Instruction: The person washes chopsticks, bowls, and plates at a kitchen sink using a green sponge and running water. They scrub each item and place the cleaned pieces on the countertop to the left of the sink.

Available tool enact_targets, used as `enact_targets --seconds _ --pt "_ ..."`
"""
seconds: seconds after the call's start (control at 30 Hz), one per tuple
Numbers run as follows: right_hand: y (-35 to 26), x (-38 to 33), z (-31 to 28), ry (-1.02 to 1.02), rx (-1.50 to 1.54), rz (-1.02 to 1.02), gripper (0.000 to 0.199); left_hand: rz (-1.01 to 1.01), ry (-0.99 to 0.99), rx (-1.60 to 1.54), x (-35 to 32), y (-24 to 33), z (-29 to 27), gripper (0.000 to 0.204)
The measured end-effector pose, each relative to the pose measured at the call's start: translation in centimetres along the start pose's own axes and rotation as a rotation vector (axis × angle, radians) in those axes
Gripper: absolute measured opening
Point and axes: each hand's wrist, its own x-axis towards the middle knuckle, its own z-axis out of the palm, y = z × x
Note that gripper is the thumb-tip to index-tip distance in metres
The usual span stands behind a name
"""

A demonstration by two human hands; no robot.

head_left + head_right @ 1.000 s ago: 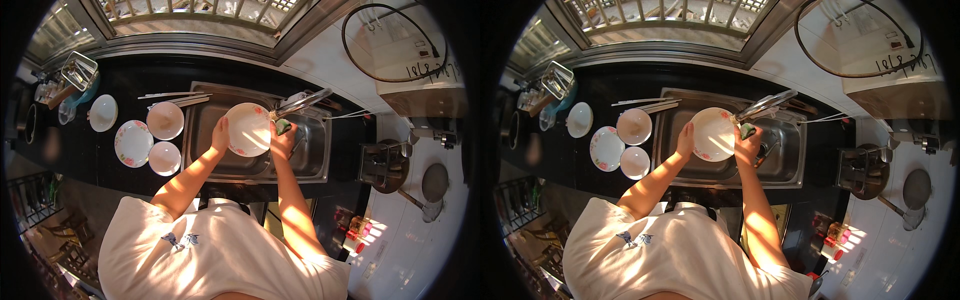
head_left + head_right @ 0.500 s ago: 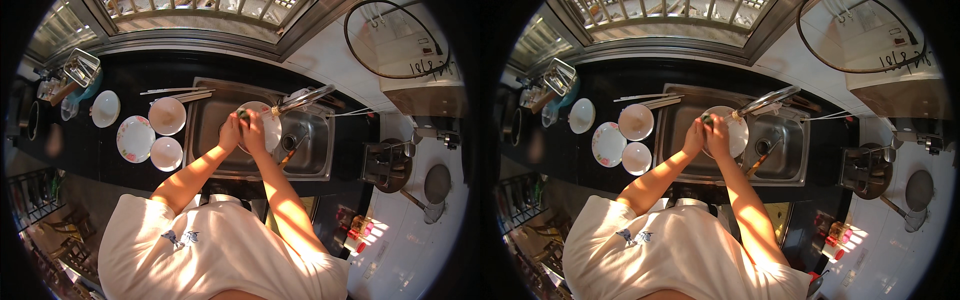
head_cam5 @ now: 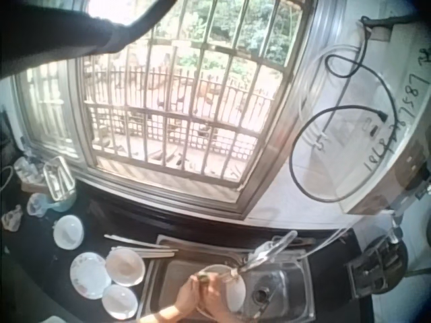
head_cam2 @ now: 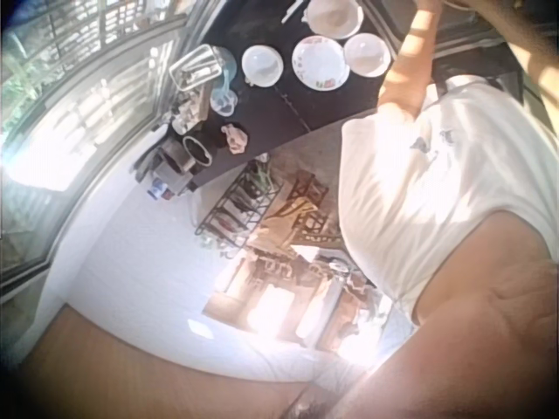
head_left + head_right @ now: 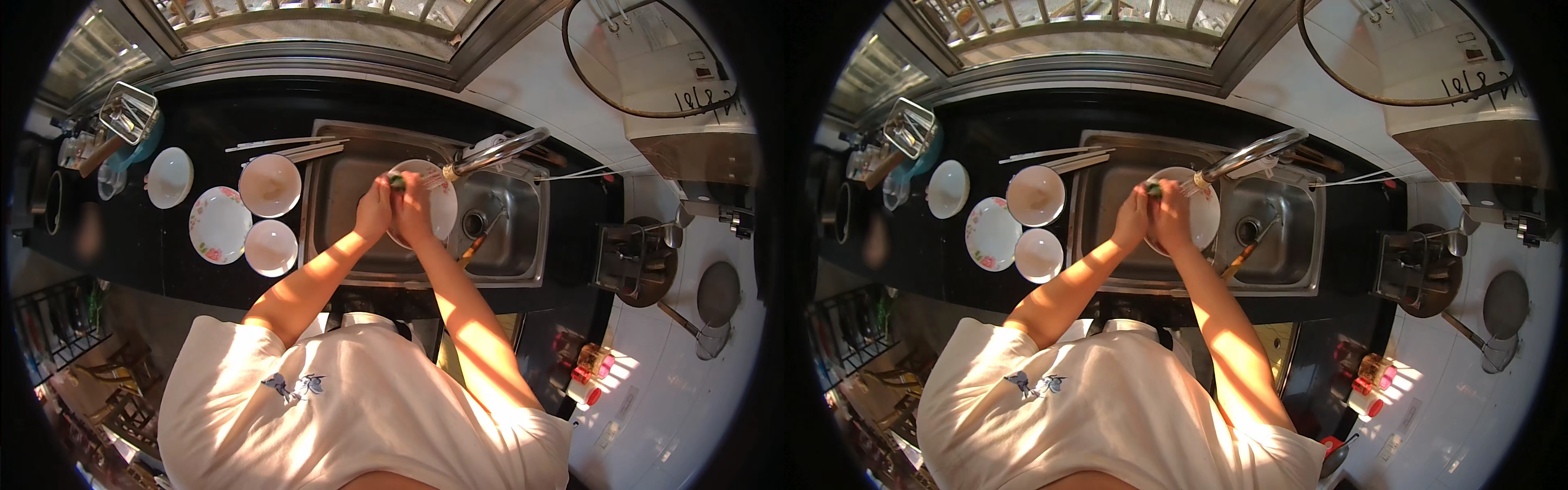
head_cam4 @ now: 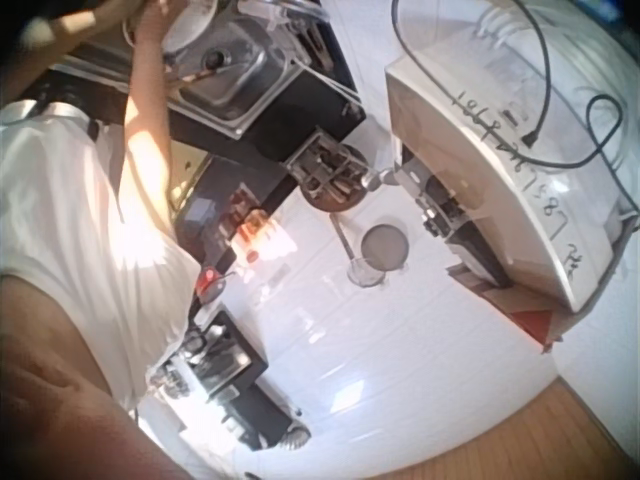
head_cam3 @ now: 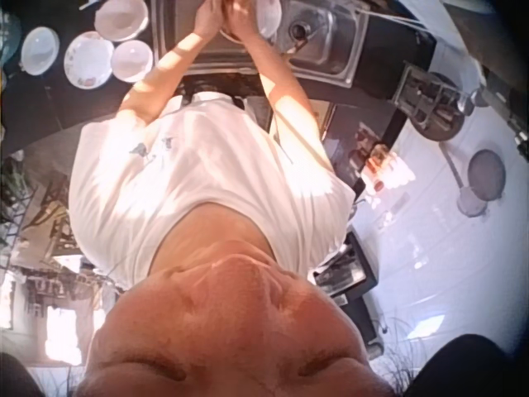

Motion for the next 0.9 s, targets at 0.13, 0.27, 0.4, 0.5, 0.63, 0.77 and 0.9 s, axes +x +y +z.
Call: enact_targets --seconds 0.13,0.27,0.4,0.5,0.63,0.77,0.9 --pt "0.6 -2.8 -1.3 -0.217 0.081 -0.224 0.028 0.092 0.031 -0.085 1.2 -0.3 -1.5 0.043" --pt "3.1 -3.3 -3.6 -0.215 -0.172 -0.310 0.027 0.114 -0.026 -0.021 1.0 0.2 -2.5 0.043" --pt "4.7 -0.8 -4.1 -0.005 -0.440 -0.048 0.028 0.113 -0.050 0.037 0.1 -0.7 -1.9 0.042" --pt "4.2 0.8 -5.3 0.219 -0.437 -0.073 0.028 0.017 -0.108 0.068 0.2 -0.4 -1.9 0.043" --pt "4.1 2.6 -7.1 0.283 -0.266 -0.048 0.030 -0.016 -0.150 0.222 0.3 -1.1 -2.2 0.044" --pt "4.0 2.9 -8.2 0.070 -0.108 0.260 0.036 0.018 -0.137 0.329 0.2 -2.3 -2.4 0.044" --pt "4.5 3.8 -9.3 -0.186 -0.046 0.498 0.048 0.030 -0.154 0.402 0.7 -2.4 -3.1 0.042"
